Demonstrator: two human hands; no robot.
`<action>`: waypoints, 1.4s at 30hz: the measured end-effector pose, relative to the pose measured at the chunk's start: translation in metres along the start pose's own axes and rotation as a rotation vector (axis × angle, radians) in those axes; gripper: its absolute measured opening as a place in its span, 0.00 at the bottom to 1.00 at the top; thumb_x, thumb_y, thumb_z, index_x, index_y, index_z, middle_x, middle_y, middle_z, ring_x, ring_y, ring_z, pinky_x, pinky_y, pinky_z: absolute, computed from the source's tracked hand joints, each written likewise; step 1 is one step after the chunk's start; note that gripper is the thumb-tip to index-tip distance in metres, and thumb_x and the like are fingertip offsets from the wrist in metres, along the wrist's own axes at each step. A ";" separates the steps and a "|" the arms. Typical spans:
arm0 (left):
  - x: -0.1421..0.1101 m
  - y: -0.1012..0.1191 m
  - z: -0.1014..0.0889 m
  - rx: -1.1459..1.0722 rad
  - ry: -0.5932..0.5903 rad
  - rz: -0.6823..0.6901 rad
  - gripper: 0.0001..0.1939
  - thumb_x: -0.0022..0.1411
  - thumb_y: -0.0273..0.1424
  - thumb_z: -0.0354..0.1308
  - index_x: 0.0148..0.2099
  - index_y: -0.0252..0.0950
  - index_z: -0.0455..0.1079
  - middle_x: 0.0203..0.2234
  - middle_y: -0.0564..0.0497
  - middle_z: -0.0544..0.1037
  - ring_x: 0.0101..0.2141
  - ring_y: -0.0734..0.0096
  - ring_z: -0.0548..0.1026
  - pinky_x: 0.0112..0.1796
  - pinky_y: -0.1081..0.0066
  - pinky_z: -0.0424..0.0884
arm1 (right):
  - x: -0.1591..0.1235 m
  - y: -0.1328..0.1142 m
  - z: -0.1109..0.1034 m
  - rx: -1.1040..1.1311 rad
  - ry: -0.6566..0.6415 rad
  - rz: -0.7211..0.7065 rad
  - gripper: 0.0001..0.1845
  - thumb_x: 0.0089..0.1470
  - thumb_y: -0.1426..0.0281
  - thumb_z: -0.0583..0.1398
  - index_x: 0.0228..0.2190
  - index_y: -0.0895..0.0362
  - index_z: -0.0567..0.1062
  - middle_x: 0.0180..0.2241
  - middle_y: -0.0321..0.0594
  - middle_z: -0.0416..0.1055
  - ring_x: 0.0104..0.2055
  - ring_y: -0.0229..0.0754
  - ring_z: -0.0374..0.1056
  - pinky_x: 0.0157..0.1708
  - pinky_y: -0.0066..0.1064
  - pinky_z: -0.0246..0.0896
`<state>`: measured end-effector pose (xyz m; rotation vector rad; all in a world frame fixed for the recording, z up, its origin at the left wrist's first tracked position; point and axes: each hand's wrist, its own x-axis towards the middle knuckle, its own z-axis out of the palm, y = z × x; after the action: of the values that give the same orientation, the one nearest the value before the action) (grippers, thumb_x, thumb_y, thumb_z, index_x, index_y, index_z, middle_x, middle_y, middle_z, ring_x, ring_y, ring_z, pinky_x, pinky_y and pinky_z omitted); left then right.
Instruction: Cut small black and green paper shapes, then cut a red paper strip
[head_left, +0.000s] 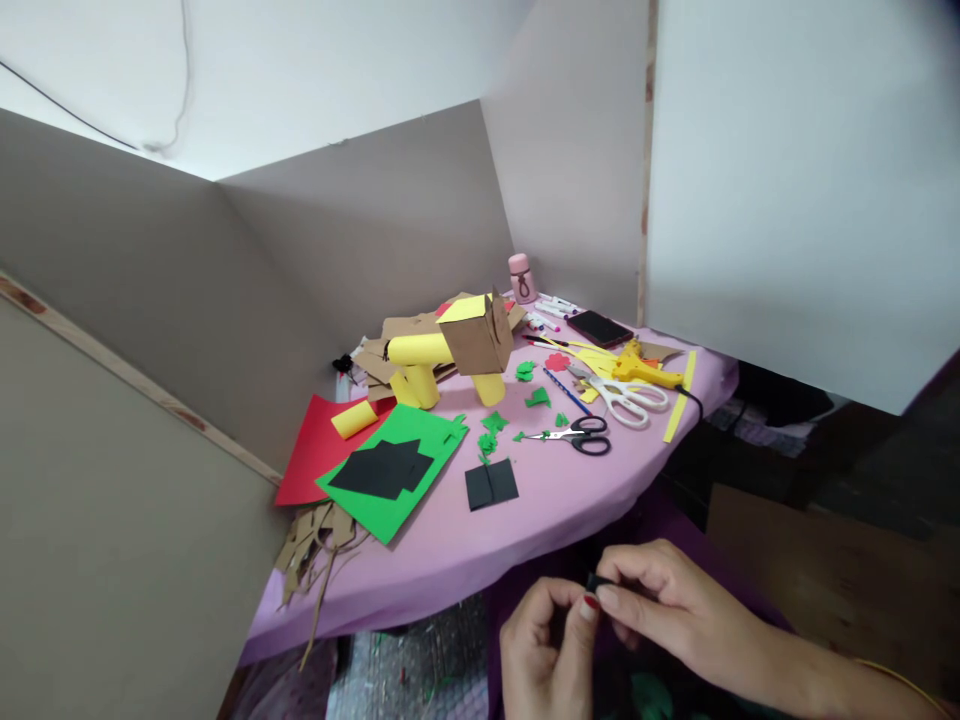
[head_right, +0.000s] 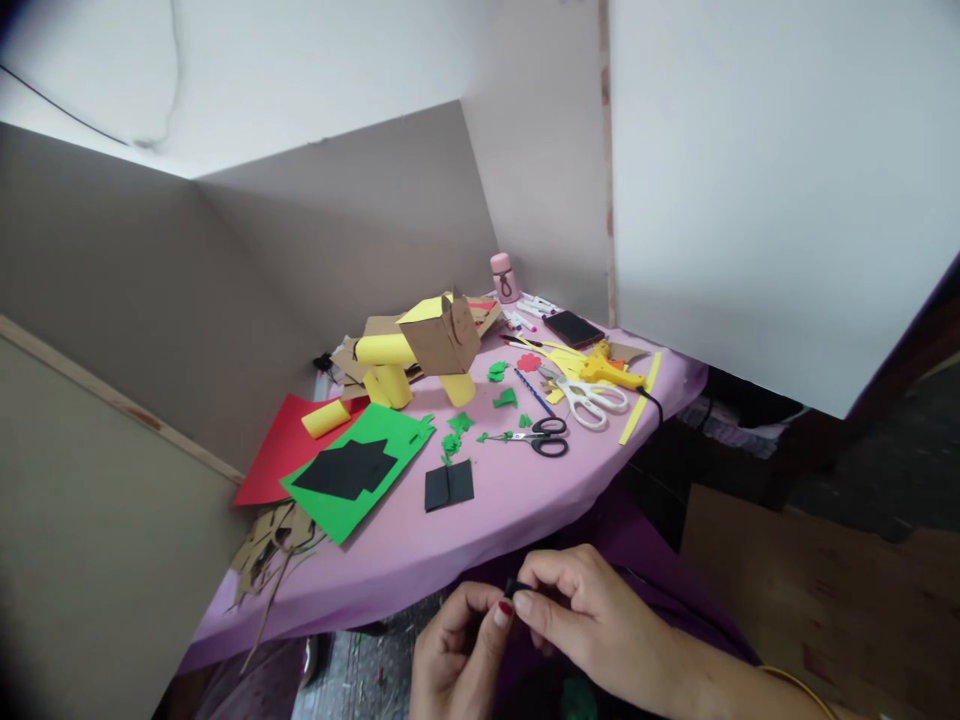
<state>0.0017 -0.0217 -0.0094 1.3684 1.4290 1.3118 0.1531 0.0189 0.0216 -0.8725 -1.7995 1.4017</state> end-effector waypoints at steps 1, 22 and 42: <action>0.000 0.002 0.000 0.003 0.018 0.005 0.16 0.55 0.42 0.58 0.25 0.36 0.68 0.17 0.55 0.69 0.21 0.73 0.64 0.25 0.74 0.60 | 0.000 -0.001 0.000 0.024 -0.009 0.004 0.17 0.58 0.64 0.55 0.20 0.57 0.67 0.18 0.32 0.64 0.22 0.36 0.62 0.24 0.25 0.55; 0.002 -0.001 0.013 -0.265 0.037 -0.146 0.20 0.54 0.47 0.58 0.26 0.34 0.68 0.17 0.55 0.67 0.21 0.74 0.63 0.24 0.75 0.59 | -0.003 0.009 0.008 -0.110 0.088 -0.055 0.11 0.57 0.71 0.54 0.23 0.57 0.68 0.23 0.35 0.70 0.25 0.37 0.64 0.26 0.26 0.56; -0.001 -0.016 0.016 -0.093 0.010 -0.075 0.19 0.62 0.47 0.45 0.28 0.38 0.61 0.19 0.57 0.60 0.22 0.73 0.59 0.24 0.74 0.56 | 0.003 0.015 0.012 0.059 0.071 0.066 0.11 0.54 0.70 0.56 0.21 0.56 0.63 0.17 0.30 0.61 0.20 0.34 0.58 0.21 0.24 0.52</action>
<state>0.0143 -0.0188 -0.0279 1.2372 1.3947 1.3215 0.1431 0.0177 0.0052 -0.9466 -1.6823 1.4400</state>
